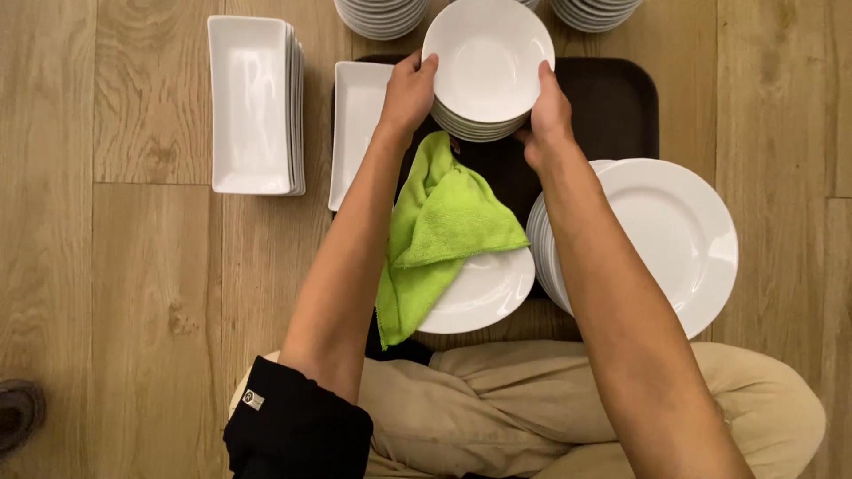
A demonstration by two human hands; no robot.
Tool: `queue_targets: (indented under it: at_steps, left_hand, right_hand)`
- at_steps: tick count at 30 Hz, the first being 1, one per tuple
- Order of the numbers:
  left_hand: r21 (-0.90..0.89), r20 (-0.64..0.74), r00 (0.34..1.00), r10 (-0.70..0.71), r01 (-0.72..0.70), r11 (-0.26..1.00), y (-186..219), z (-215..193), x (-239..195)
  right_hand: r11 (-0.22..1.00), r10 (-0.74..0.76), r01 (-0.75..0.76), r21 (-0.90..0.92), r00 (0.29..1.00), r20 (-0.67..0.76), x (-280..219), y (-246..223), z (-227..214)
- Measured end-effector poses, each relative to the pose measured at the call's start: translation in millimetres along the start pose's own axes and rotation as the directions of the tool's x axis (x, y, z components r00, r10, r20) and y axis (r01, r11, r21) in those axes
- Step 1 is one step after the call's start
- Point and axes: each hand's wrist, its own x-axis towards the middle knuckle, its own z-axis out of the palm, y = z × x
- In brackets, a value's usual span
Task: The person sits on the floor and wipes white rectangular plates and round plates with a green cloth. They handle the dishes one by one, wiping both the inside and outside surfaces, and then place the cleaned items into stacks on a dark tray.
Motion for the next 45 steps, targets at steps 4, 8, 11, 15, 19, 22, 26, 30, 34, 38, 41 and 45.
queue_targets:
  at_steps: [4, 8, 11, 15, 19, 22, 26, 30, 34, 38, 41, 45]
  left_hand:
    - [-0.072, 0.016, 0.999, 0.038, -0.037, 0.997, -22, -2, 12]
    - [-0.224, 0.003, 0.999, 0.040, -0.039, 0.974, -21, -9, 9]
    - [-0.252, -0.006, 1.000, 0.004, -0.005, 0.968, -15, -20, 2]
    - [-0.173, -0.074, 0.993, -0.091, 0.077, 0.982, -1, -34, -14]
    - [-0.194, -0.092, 0.991, -0.094, 0.075, 0.978, -6, -45, -18]
    - [-0.207, -0.062, 0.995, -0.077, 0.062, 0.976, -10, -44, -18]
    - [-0.087, -0.151, 0.986, 0.071, -0.085, 0.993, -32, -41, -15]
    - [0.162, -0.151, 0.988, 0.014, 0.011, 0.987, -19, -54, -48]
    - [0.427, -0.123, 0.978, -0.169, 0.206, 0.881, 1, -75, -75]
    - [0.606, 0.293, 0.780, -0.553, 0.296, 0.738, 77, -69, -139]
    - [0.684, 0.368, 0.631, -0.683, 0.314, 0.658, 100, -66, -187]
    - [0.584, 0.383, 0.614, -0.690, 0.418, 0.696, 51, -80, -195]
  right_hand:
    - [1.000, 0.003, -0.003, -0.025, 1.000, -0.002, 1, 2, 0]
    - [0.999, 0.008, -0.007, -0.036, 1.000, 0.020, -3, 3, 4]
    - [0.998, 0.014, -0.011, -0.062, 0.999, 0.046, -12, 2, 11]
    - [0.996, 0.015, -0.006, -0.086, 0.995, 0.103, -21, 5, 20]
    - [0.993, 0.012, 0.005, -0.120, 0.990, 0.140, -21, 13, 25]
    - [0.996, 0.005, 0.006, -0.093, 0.993, 0.121, -20, 11, 25]
    - [0.994, 0.029, -0.015, -0.104, 0.991, 0.129, -34, 3, 24]
    - [0.914, 0.189, -0.153, -0.376, 0.980, 0.061, -65, 5, 22]
    - [0.688, 0.325, -0.105, -0.718, 0.929, 0.176, -130, -3, 18]
    - [0.366, 0.307, 0.268, -0.891, 0.870, 0.387, -159, 4, 1]
    - [0.376, 0.346, 0.269, -0.887, 0.847, 0.404, -171, 10, 0]
    - [0.500, 0.430, 0.138, -0.855, 0.817, 0.384, -205, -6, 7]
